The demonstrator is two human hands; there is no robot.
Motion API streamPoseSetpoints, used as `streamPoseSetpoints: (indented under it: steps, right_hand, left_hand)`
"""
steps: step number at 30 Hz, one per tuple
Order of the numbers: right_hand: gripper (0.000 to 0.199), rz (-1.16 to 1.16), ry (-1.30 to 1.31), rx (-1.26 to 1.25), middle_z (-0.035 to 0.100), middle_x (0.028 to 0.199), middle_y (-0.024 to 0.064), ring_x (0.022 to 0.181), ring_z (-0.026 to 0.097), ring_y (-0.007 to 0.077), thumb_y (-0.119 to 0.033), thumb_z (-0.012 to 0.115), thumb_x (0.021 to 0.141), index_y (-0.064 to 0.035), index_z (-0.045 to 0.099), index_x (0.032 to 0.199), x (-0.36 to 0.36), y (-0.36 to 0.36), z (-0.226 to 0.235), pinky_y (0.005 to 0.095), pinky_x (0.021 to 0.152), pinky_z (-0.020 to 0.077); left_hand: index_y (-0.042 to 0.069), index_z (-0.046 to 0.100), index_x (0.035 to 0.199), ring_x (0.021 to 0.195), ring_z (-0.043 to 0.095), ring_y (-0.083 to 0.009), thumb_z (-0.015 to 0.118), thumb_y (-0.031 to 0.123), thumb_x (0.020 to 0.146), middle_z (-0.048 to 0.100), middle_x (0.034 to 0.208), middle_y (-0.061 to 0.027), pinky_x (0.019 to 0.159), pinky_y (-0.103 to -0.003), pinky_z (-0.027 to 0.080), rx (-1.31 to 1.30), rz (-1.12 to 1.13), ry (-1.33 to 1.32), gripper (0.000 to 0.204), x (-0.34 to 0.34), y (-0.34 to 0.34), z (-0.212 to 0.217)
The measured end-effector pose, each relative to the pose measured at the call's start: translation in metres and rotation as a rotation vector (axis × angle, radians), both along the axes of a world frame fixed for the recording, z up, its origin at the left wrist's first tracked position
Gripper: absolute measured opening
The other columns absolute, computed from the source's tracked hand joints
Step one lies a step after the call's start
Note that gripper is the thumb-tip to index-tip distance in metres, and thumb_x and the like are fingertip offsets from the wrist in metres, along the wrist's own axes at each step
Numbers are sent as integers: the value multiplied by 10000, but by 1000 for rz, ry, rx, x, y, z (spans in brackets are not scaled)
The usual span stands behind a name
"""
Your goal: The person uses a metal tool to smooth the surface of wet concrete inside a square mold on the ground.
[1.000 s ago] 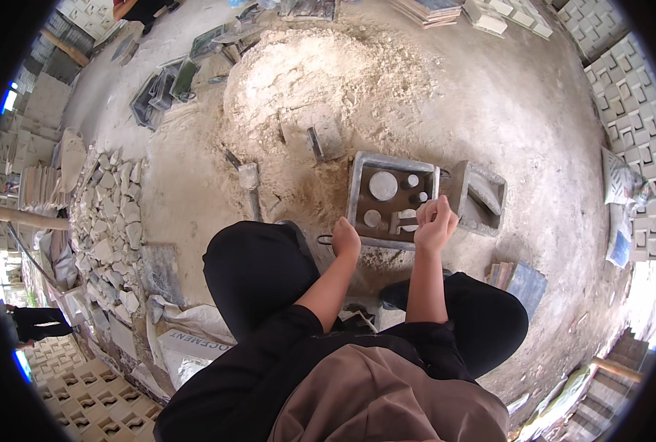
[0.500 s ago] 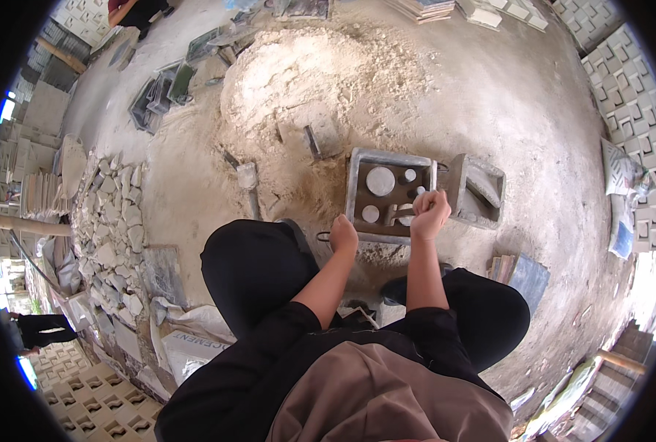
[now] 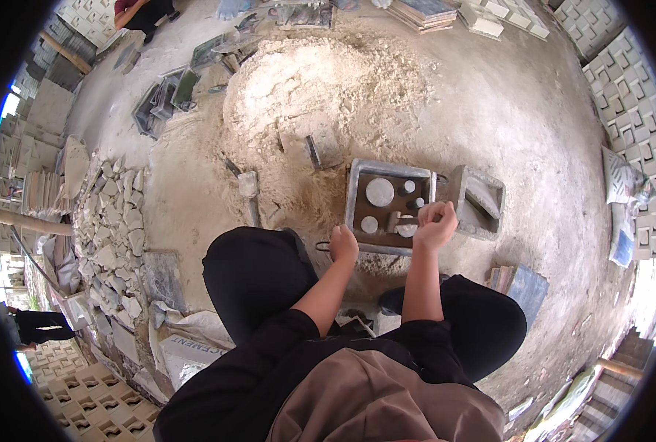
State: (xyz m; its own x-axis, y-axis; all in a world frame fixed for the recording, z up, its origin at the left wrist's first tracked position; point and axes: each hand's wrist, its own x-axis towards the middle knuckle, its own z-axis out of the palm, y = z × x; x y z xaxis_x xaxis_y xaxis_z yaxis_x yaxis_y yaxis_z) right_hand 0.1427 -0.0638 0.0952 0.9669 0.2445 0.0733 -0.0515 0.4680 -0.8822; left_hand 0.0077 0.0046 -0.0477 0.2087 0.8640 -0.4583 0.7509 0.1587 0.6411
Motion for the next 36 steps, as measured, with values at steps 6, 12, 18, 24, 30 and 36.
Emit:
streamPoseSetpoints:
  steps: [6,12,18,24,30,36]
  right_hand:
    - [474,-16,-132,-139,335,458,38,410,297,109,-284,240,897,-63,303,482,-6,7,-6,242,396,235]
    - [418,6,-200,-280,381,482,37,458,324,106,-217,237,893,-35,368,541,-4,15,1,248,447,269]
    - [506,-30,-285,-517,380,483,34,458,333,111,-303,219,920,-50,366,508,-8,17,6,252,454,275]
    - [495,73,-1,-208,368,504,20,463,325,114,-330,248,924,-48,377,538,4,12,10,246,454,265]
    - [433,162,-128,-376,346,539,7,530,308,92,-298,250,933,-68,350,580,-9,16,-2,247,504,267]
    - [416,85,-18,-174,365,557,8,529,304,90,-286,267,934,-67,370,596,-1,16,18,240,506,260]
  left_hand:
    - [45,510,1019,957,490,-410,269,366,833,546,1003,-235,823,-469,357,-145,101,-64,443,12,-6,28]
    - [-15,494,959,947,467,-390,257,218,874,500,1018,-205,807,-438,360,-90,-7,10,343,5,6,38]
    - [-12,497,956,960,469,-377,258,207,873,503,1018,-196,814,-436,359,-115,26,-50,334,9,2,35]
    - [-6,492,973,977,476,-354,264,200,875,502,1023,-190,817,-435,369,-75,23,-11,323,7,6,34]
    - [21,490,1015,982,475,-361,260,217,878,491,1048,-192,827,-433,371,-97,-55,18,332,8,0,30]
    - [54,504,1039,974,496,-385,288,351,851,537,1037,-210,830,-446,369,-152,103,-64,412,9,3,41]
